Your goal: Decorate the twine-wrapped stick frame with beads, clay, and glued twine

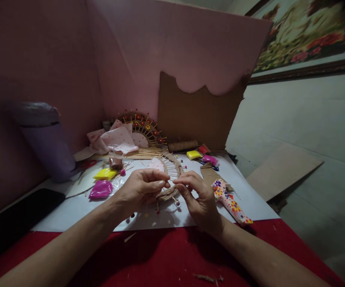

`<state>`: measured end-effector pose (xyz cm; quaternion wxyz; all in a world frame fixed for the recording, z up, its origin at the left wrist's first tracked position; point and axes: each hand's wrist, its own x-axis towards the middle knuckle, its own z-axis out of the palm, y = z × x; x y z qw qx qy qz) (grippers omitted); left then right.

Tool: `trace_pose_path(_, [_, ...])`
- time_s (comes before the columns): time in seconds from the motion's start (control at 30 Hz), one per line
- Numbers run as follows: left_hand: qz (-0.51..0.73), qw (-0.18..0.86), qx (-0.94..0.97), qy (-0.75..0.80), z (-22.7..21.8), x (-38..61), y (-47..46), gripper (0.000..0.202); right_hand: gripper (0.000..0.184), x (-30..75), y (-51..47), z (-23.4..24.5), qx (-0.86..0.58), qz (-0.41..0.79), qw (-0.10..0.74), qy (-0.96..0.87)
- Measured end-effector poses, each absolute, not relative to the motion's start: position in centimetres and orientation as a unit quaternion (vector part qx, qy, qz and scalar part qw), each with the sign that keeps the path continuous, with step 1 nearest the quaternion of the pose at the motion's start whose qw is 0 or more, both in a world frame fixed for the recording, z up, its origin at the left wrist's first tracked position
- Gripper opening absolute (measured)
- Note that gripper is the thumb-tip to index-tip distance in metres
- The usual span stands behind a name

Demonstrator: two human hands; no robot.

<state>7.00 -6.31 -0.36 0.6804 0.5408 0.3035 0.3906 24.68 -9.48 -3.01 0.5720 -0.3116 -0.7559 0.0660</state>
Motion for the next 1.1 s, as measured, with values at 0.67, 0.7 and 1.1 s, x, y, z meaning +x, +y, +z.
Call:
trace_pose_path(0.67, [0.375, 0.68, 0.532, 0.338, -0.73, 7.0, -6.37, 0.046, 0.011, 24.67, -9.88, -2.85, -0.323, 0.059, 0.562, -0.76])
trace_pose_path(0.7, [0.373, 0.679, 0.533, 0.34, -0.7, 6.99, -6.38, 0.048, 0.01, 24.68, -9.88, -2.86, -0.323, 0.058, 0.561, -0.76])
trace_pose_path(1.1, [0.373, 0.672, 0.551, 0.324, -0.97, 6.77, -6.18, 0.031, 0.01, 24.66, -9.99, -2.79, -0.318, 0.053, 0.562, -0.762])
